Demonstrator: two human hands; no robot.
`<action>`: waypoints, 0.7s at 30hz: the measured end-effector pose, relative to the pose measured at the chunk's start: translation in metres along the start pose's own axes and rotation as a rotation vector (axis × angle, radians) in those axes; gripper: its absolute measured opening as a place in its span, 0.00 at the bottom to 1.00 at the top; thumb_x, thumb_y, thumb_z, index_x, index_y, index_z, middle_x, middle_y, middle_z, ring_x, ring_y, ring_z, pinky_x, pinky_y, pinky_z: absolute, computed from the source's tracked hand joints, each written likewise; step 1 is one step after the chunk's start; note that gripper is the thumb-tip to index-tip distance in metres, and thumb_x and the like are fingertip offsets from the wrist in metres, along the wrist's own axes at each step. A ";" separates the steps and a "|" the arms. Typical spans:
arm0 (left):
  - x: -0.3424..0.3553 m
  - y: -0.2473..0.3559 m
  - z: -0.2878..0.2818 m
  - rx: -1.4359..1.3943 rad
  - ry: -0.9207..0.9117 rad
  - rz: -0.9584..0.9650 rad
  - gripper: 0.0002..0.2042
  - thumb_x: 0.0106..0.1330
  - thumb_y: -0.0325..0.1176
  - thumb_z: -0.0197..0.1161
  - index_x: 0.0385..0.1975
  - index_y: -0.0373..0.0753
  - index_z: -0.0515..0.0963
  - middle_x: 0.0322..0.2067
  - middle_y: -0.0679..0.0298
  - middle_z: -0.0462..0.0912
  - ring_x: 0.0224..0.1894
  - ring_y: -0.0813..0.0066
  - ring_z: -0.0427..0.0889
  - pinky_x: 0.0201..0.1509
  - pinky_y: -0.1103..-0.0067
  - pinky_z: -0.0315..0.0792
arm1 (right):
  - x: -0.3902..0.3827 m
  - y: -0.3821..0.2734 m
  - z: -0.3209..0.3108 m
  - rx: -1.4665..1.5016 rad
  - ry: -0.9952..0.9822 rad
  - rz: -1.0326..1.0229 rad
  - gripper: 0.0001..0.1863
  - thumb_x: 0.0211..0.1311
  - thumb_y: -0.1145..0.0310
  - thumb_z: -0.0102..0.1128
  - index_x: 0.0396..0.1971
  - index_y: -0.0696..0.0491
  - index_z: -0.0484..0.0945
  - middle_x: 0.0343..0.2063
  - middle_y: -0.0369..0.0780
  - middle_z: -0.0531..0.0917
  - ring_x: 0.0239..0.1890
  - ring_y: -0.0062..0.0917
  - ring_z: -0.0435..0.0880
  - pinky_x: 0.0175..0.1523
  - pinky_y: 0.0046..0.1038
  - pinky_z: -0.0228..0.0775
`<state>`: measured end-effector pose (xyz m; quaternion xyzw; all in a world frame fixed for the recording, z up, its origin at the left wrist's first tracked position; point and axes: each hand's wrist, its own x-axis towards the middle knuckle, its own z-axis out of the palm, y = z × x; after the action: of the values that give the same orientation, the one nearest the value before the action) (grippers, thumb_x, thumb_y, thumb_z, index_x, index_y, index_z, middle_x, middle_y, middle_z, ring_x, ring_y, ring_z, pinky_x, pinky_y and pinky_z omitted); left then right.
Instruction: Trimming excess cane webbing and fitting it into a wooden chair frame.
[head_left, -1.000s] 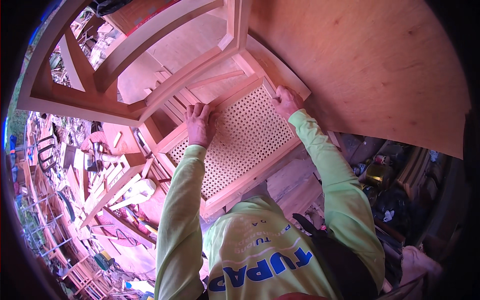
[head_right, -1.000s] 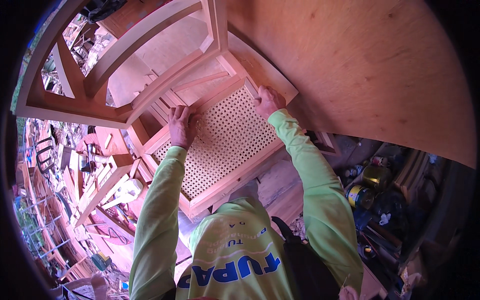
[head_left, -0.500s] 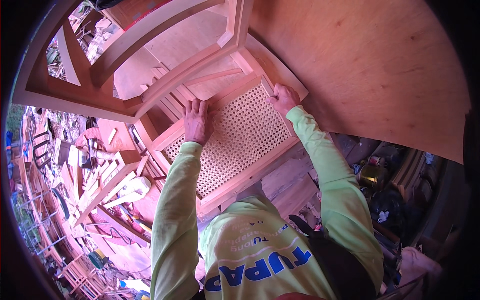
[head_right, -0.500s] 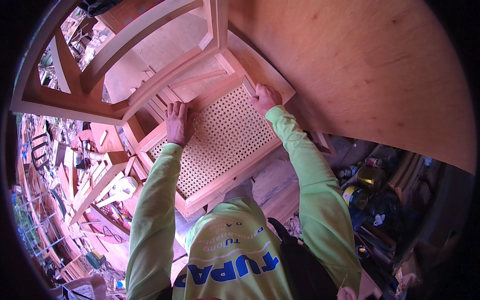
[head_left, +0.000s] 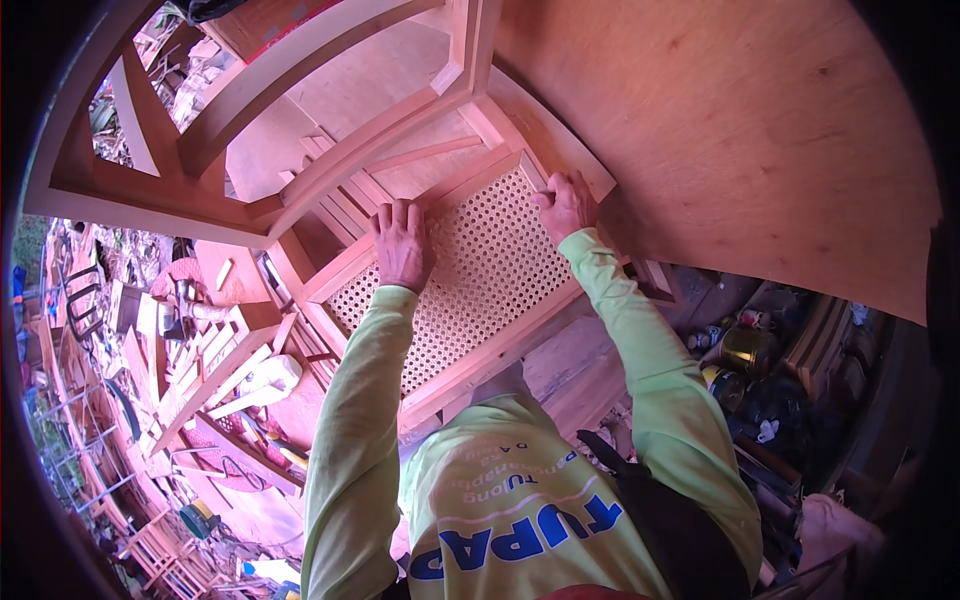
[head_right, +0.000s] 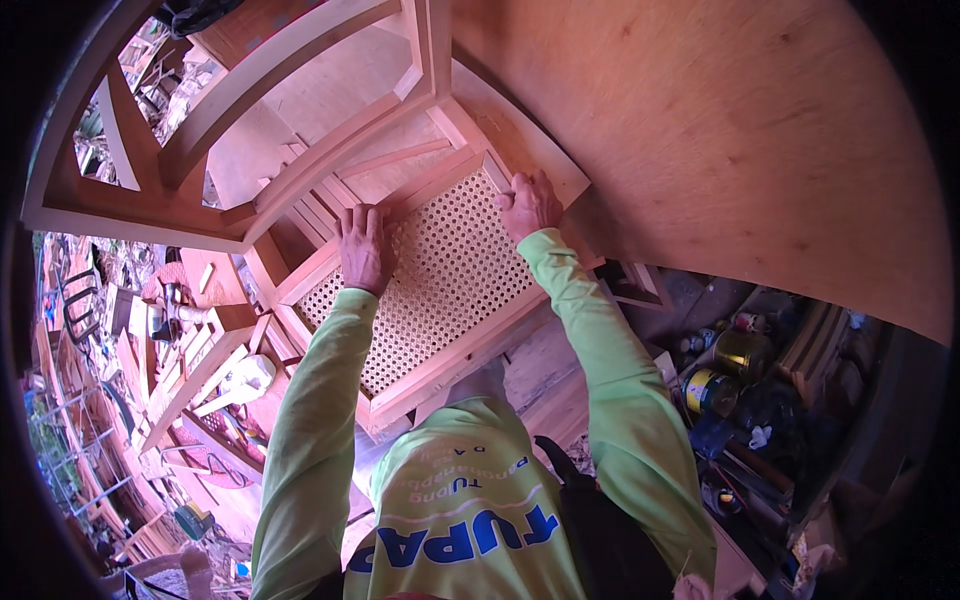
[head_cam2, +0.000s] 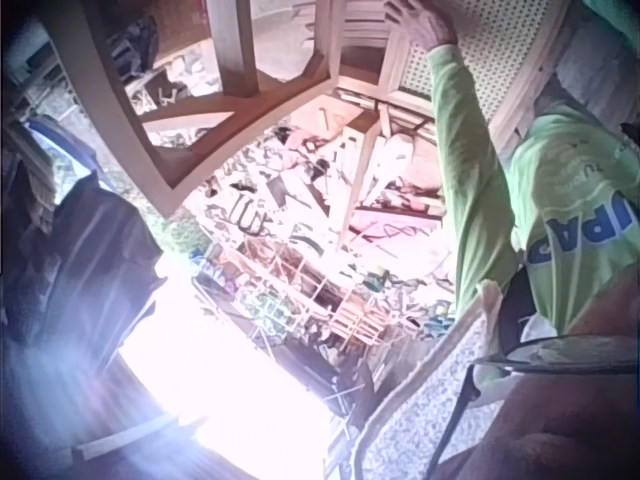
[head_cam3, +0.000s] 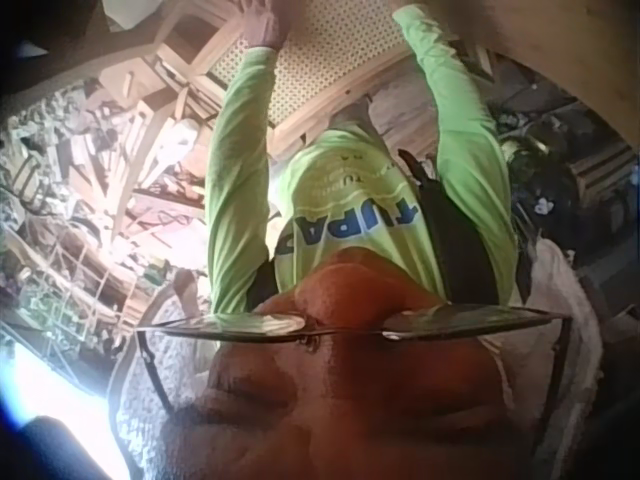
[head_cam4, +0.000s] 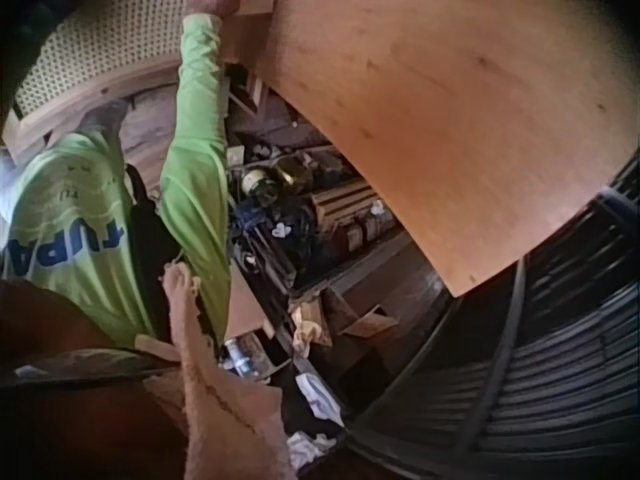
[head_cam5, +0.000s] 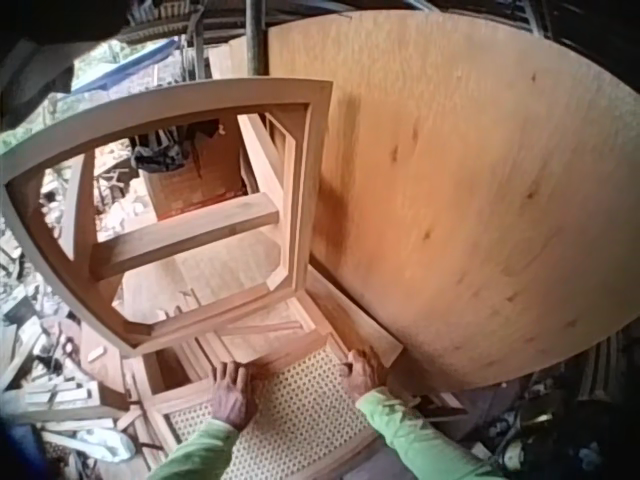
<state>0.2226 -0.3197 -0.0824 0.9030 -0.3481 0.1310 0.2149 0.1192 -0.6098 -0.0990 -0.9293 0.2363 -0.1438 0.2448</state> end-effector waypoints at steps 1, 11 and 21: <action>0.001 0.000 0.000 -0.002 0.001 0.003 0.15 0.71 0.36 0.70 0.54 0.42 0.80 0.50 0.56 0.78 0.56 0.51 0.77 0.63 0.55 0.68 | -0.003 0.001 0.005 -0.021 0.056 0.007 0.16 0.60 0.61 0.77 0.36 0.53 0.79 0.40 0.47 0.83 0.44 0.51 0.87 0.47 0.57 0.79; 0.006 0.009 -0.008 0.062 -0.098 -0.033 0.15 0.71 0.36 0.68 0.53 0.40 0.76 0.50 0.54 0.76 0.57 0.50 0.76 0.62 0.56 0.68 | 0.005 0.015 0.011 0.064 0.008 0.071 0.15 0.63 0.61 0.71 0.39 0.53 0.76 0.40 0.48 0.82 0.45 0.52 0.86 0.50 0.57 0.78; 0.002 0.007 -0.006 0.043 -0.103 -0.008 0.16 0.71 0.34 0.68 0.57 0.44 0.79 0.51 0.55 0.78 0.57 0.48 0.77 0.63 0.53 0.69 | 0.016 0.024 -0.026 0.432 -0.034 0.129 0.17 0.60 0.70 0.81 0.46 0.58 0.86 0.37 0.40 0.89 0.35 0.25 0.87 0.44 0.31 0.81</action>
<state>0.2183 -0.3225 -0.0739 0.9143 -0.3524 0.0910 0.1778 0.1138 -0.6466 -0.0878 -0.8404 0.2551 -0.1596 0.4508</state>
